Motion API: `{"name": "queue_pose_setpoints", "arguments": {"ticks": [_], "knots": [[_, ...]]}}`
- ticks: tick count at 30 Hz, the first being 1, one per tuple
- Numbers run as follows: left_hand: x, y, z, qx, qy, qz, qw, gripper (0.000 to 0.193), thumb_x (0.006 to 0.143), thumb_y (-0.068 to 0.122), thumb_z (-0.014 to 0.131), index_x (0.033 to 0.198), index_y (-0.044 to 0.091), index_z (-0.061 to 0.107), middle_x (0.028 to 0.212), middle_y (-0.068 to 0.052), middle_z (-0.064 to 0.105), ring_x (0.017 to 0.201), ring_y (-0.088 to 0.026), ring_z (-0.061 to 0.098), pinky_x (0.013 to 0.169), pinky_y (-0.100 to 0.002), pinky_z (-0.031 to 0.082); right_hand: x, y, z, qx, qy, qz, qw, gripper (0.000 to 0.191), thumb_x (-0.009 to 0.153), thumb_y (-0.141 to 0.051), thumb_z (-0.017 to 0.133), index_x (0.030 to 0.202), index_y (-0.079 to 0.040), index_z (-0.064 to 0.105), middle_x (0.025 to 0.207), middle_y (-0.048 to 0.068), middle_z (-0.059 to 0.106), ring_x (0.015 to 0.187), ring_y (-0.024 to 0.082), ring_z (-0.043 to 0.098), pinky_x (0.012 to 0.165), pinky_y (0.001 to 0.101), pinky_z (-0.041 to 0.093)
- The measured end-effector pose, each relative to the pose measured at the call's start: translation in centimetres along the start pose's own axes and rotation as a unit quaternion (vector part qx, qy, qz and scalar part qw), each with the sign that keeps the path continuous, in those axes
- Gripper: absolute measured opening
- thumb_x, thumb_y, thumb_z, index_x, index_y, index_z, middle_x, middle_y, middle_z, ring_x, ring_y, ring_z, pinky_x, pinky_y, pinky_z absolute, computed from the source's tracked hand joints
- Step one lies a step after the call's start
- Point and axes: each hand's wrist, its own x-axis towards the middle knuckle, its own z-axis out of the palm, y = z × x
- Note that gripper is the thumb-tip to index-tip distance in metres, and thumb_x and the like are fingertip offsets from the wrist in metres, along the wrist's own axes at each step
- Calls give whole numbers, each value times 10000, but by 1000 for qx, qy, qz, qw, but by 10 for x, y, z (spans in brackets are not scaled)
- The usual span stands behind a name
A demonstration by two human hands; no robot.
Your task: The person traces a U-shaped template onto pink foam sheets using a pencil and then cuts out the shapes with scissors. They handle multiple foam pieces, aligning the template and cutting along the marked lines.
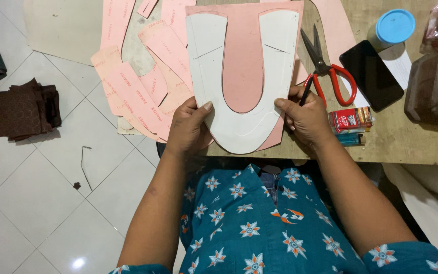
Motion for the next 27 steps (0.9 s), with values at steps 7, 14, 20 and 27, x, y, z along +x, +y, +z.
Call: {"name": "queue_pose_setpoints", "arguments": {"ticks": [7,14,20,27], "knots": [[0,-2,-2,-10,-8,2,1000,278,1004,59,596,1243,-83,578,1178,-242,692,1043,-295,721,923,-481,625,3,5,-3,2,-7,-15,1000,248,872,-69,764,1068,-23,618,811,22,638,525,40,511,434,187,397],[1,-3,-2,-10,-7,5,1000,277,998,54,596,1246,-68,582,1176,-228,693,1040,-282,719,932,-473,619,1,2,-2,-6,-7,-9,1000,228,889,-70,757,1072,-20,630,805,21,628,530,38,505,441,189,397],[0,-1,0,-21,-2,-5,1000,277,1002,69,597,1242,-68,581,1165,-225,695,1033,-282,722,915,-470,626,-3,-1,3,19,0,3,1000,192,909,-74,743,1053,-33,623,785,5,604,539,35,500,450,190,409],[0,0,2,-6,9,-9,1000,275,1000,73,599,1236,-66,578,1157,-234,695,1018,-288,726,888,-470,635,-6,-5,5,3,7,6,1000,174,921,-91,730,1047,-42,621,780,-7,592,546,31,502,454,190,417]]}}
